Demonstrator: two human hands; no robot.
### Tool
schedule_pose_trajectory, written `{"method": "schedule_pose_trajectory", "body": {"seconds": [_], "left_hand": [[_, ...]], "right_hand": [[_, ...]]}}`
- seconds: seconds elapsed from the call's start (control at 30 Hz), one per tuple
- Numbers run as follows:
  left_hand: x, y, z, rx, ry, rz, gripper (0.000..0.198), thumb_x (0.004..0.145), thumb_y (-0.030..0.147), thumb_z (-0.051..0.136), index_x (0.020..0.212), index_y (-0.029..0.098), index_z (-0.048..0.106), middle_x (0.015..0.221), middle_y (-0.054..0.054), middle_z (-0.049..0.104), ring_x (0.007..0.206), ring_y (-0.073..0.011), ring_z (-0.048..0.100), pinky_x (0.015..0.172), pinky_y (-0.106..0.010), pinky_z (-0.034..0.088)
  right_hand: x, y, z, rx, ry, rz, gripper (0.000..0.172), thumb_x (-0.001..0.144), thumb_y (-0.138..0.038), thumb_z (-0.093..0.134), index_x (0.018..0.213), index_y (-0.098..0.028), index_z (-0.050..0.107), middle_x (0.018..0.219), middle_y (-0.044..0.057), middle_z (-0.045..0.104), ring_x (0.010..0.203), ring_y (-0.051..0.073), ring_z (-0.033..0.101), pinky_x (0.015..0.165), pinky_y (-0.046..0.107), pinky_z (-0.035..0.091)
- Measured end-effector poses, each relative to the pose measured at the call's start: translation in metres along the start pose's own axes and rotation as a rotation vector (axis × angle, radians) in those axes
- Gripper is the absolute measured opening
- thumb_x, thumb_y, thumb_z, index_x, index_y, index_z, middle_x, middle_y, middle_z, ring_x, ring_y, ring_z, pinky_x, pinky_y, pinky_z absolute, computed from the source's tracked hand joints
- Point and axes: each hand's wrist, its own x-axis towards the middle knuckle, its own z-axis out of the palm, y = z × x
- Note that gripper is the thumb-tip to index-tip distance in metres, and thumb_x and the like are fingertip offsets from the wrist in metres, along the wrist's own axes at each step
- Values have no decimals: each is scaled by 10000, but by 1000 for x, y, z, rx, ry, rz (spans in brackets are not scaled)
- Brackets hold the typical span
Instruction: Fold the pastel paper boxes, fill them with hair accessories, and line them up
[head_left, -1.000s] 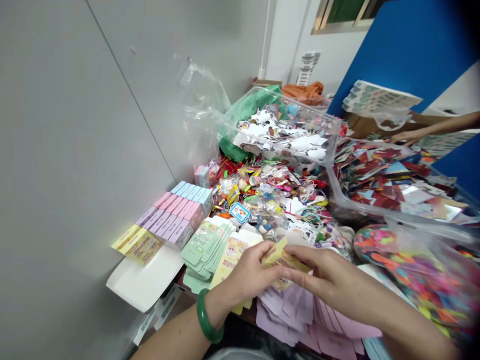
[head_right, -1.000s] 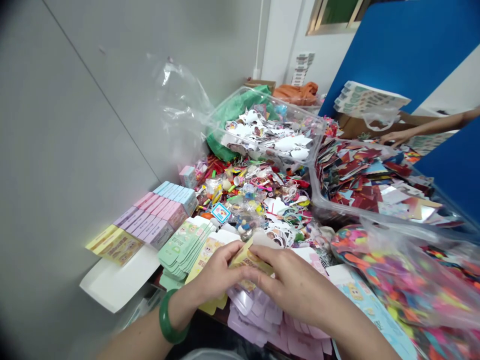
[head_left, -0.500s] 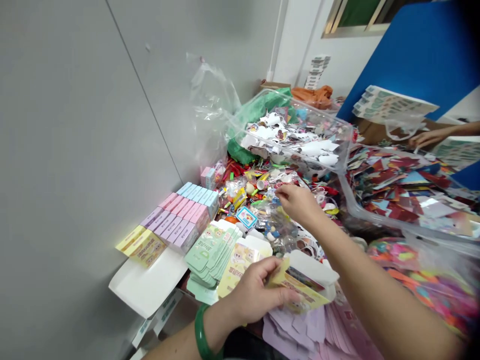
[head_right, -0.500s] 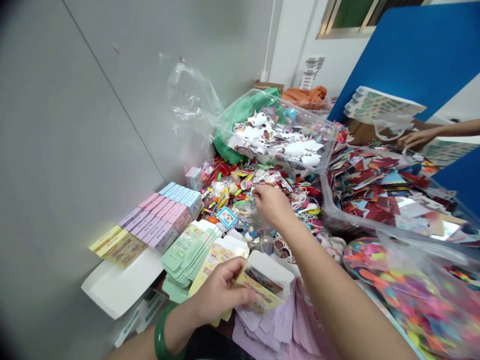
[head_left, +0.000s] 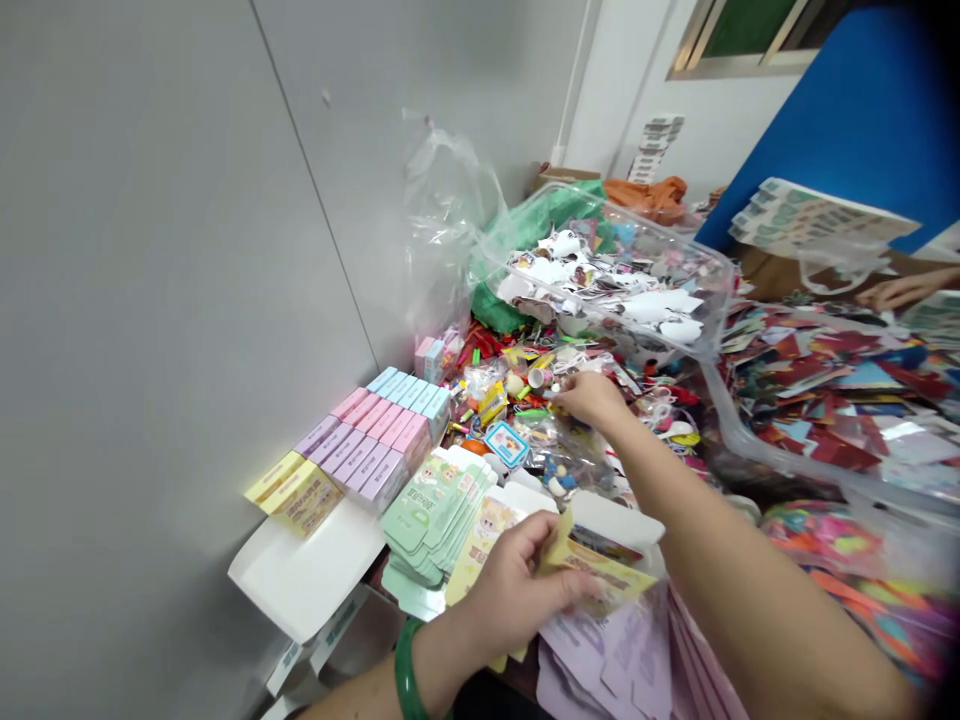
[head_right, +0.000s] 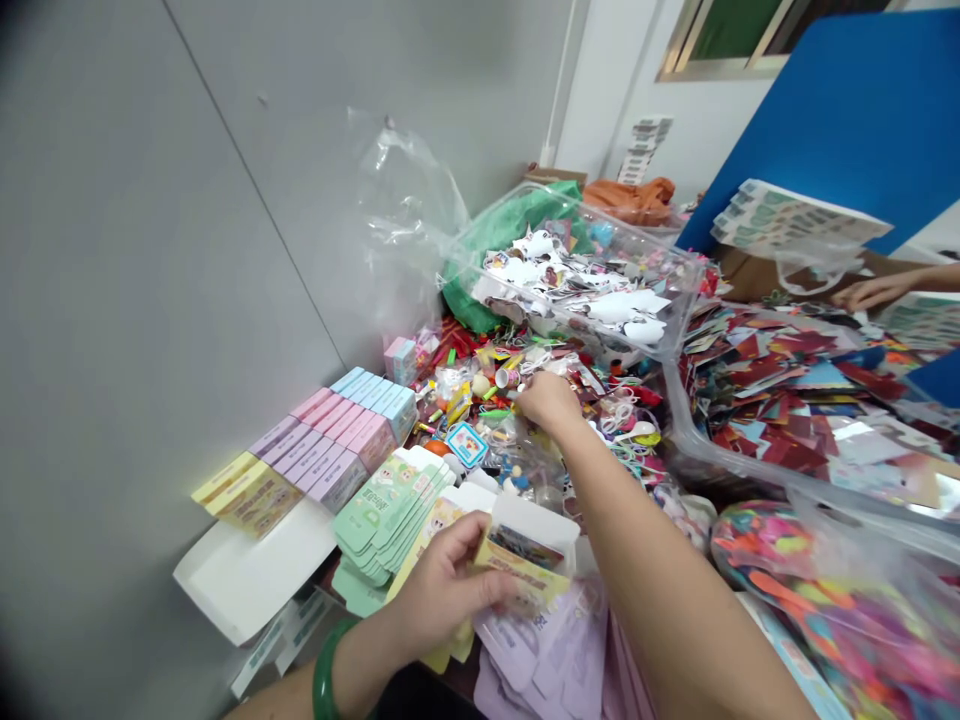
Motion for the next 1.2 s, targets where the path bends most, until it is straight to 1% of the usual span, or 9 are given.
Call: {"method": "schedule_pose_trajectory", "body": {"seconds": [0.07, 0.17, 0.27, 0.37, 0.47, 0.7, 0.97, 1.07, 1.2], "left_hand": [[2, 1, 0, -13, 28, 3, 423, 644, 324, 853, 952, 156, 618, 944, -38, 693, 841, -160, 637, 749, -267, 513], [5, 1, -1, -13, 58, 31, 427, 695, 334, 812, 1026, 162, 602, 1047, -71, 694, 935, -212, 652, 799, -335, 538], [9, 0, 0, 49, 85, 99, 378, 748, 287, 762, 1069, 168, 602, 1076, -66, 691, 973, -213, 649, 881, -359, 514], [10, -1, 5, 132, 78, 137, 318, 765, 234, 731, 1056, 168, 620, 1057, -52, 691, 997, -209, 636, 908, -339, 491], [9, -3, 14, 190, 20, 121, 296, 769, 224, 717, 1050, 178, 634, 1051, -41, 686, 1001, -214, 626, 889, -325, 489], [5, -16, 25, 190, -70, 99, 313, 773, 223, 717, 1071, 185, 629, 1065, -46, 682, 1000, -215, 616, 898, -326, 473], [6, -23, 33, 227, -27, 79, 335, 745, 223, 727, 1060, 176, 625, 1041, -40, 693, 988, -213, 621, 897, -320, 468], [8, -26, 32, 168, -33, 76, 372, 758, 241, 726, 1104, 177, 603, 1091, -53, 689, 1024, -225, 623, 909, -337, 476], [11, -32, 29, 167, -42, 84, 353, 772, 229, 711, 1103, 184, 596, 1091, -46, 688, 1025, -220, 625, 922, -342, 475]], "right_hand": [[-13, 9, -19, 67, 18, 35, 212, 775, -296, 652, 821, -110, 741, 721, 96, 706, 640, 189, 625, 582, 275, 422], [-56, 25, -51, 228, 117, 29, 273, 818, -397, 625, 860, -145, 721, 743, 60, 696, 629, 167, 604, 569, 266, 427], [-117, 43, -74, 508, 279, -177, 271, 776, -478, 674, 769, -208, 691, 845, 58, 693, 769, 211, 633, 667, 311, 474], [-171, 56, -79, 511, 293, -390, 216, 803, -457, 667, 760, -246, 686, 1008, 64, 668, 969, 248, 623, 826, 366, 480], [-201, 64, -69, 401, 289, -451, 162, 849, -400, 636, 815, -258, 706, 1092, 71, 650, 1038, 261, 607, 893, 407, 471], [-220, 79, -46, 387, 255, -476, 153, 899, -316, 596, 920, -302, 746, 1156, 49, 665, 1080, 244, 612, 920, 421, 477], [-228, 79, -37, 429, 416, -433, 144, 888, -260, 576, 820, -227, 698, 1062, 74, 700, 1005, 233, 634, 896, 398, 485], [-226, 84, -39, 620, 375, -244, 139, 854, -343, 614, 842, -221, 678, 955, 68, 694, 872, 214, 640, 726, 339, 513], [-223, 91, -33, 954, 86, 24, 302, 774, -462, 680, 910, -196, 636, 687, -1, 587, 507, 113, 479, 432, 231, 379]]}}
